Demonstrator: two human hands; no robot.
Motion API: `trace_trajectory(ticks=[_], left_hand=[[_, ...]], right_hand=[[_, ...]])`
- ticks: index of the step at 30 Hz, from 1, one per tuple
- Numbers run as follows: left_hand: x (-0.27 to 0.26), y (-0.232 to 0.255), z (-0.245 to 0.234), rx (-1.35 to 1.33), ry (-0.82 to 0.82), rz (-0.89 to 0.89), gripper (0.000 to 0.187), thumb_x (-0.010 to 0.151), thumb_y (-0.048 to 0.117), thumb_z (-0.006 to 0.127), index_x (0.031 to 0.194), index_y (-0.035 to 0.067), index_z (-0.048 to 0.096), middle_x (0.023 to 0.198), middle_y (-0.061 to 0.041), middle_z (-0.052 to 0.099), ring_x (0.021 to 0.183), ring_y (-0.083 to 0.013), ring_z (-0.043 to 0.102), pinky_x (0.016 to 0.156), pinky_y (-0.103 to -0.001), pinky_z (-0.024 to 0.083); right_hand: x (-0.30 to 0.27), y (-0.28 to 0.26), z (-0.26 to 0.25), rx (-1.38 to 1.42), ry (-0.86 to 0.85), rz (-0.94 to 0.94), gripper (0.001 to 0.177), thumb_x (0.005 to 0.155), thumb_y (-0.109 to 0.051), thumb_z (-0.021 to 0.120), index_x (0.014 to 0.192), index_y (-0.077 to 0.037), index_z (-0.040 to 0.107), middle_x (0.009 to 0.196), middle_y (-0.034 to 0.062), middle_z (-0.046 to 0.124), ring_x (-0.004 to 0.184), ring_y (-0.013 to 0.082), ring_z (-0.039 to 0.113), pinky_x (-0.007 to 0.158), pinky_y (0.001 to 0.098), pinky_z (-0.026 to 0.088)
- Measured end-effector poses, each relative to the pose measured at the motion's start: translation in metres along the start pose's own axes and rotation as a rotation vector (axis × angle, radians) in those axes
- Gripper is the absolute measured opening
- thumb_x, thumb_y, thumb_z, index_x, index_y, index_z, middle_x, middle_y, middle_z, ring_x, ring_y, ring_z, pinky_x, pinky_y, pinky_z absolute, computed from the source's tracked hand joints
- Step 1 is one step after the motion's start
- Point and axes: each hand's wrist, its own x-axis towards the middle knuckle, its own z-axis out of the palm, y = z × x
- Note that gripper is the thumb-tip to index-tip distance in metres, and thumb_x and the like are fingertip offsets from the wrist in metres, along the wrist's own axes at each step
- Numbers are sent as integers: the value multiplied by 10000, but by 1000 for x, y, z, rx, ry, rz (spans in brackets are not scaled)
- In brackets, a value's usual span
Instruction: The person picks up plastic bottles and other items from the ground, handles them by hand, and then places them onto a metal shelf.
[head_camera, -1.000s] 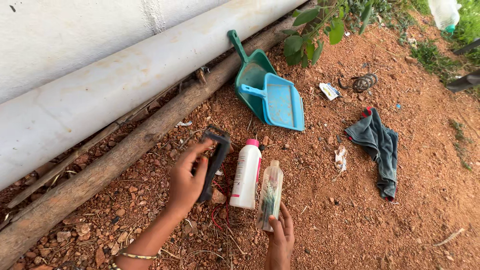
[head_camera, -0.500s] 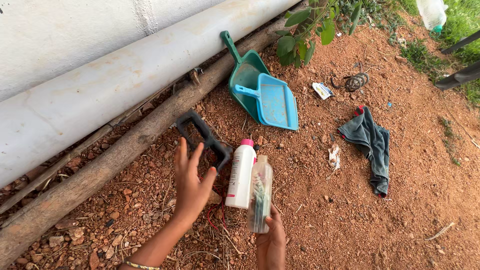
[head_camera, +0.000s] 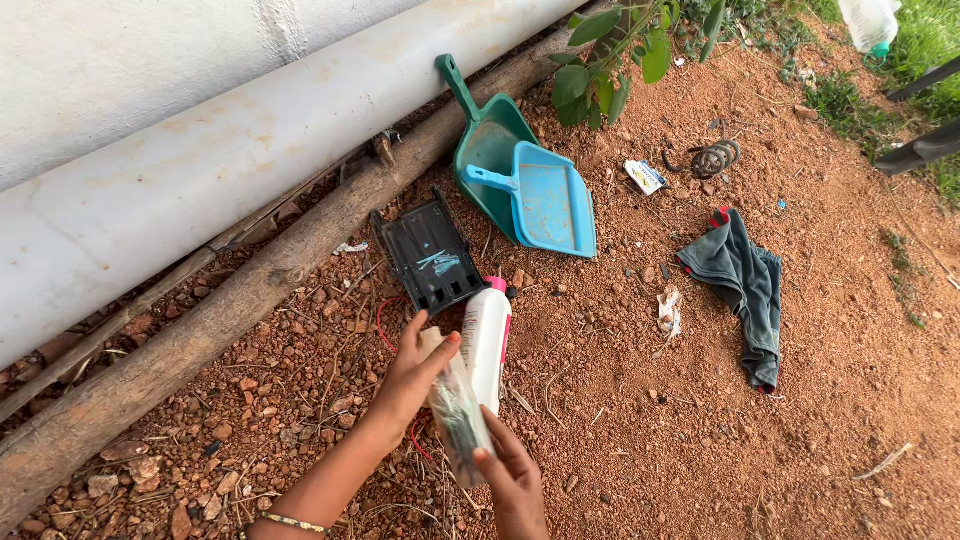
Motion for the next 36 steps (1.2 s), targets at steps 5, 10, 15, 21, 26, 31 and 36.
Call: trace_trajectory(ticks=[5, 10, 15, 21, 26, 31, 36], left_hand=[[1, -14, -8, 46, 53, -79, 1297, 633, 557, 824, 1608, 225, 36, 1574, -212, 359, 1472, -334, 403, 1205, -519, 289], [-3, -14, -9, 45, 37, -74, 1277, 613, 467, 871, 1587, 244, 76, 1537, -180, 394, 1442, -310, 428, 1190, -516, 346], [-7, -9, -16, 79, 128, -114, 1124, 724, 319, 784, 1605, 262, 89, 1526, -130, 471, 1374, -269, 535, 1127, -491, 459], [6, -24, -26, 112, 226, -33, 1090, 771, 181, 795, 1599, 225, 87, 1583, -111, 363, 1417, -269, 461, 1163, -478, 388], [12, -33, -30, 46, 231, -4, 1069, 779, 161, 767, 1596, 204, 79, 1597, -121, 330, 1438, -280, 436, 1182, -484, 380], [-1, -21, -23, 260, 287, 46, 982, 854, 199, 750, 1599, 197, 109, 1652, -127, 162, 1539, -269, 189, 1216, -522, 249], [-18, -6, 2, 549, 277, 336, 1010, 808, 267, 761, 1608, 150, 155, 1661, -149, 154, 1540, -321, 157, 1194, -530, 242]], right_hand=[[0, -2, 14, 0, -4, -56, 663, 819, -196, 768, 1420, -40, 535, 1275, 207, 712, 1172, 293, 705, 1001, 435, 590], [3, 0, 19, -1, -56, -92, 574, 907, -242, 697, 1430, -39, 576, 1163, 274, 719, 1050, 316, 707, 925, 424, 611], [24, -14, 23, -613, 291, -195, 552, 888, -374, 639, 1357, -85, 600, 1439, 141, 517, 1256, 276, 600, 939, 452, 652], [71, -33, 45, -1200, 366, -384, 1099, 785, -506, 856, 1590, -70, 248, 1599, 252, 300, 1427, 462, 320, 1040, 626, 368], [84, -53, 55, -1093, 278, -155, 1230, 720, -407, 860, 1633, -134, 82, 1507, 205, 405, 1255, 359, 521, 1023, 527, 520], [79, -57, 35, -365, 233, 13, 1143, 682, -207, 764, 1628, -217, 124, 1390, 201, 580, 1003, 382, 758, 845, 529, 667], [58, -48, 9, 1, 211, 29, 1034, 696, -268, 709, 1595, -171, 209, 1314, 150, 624, 1005, 312, 743, 793, 495, 670]])
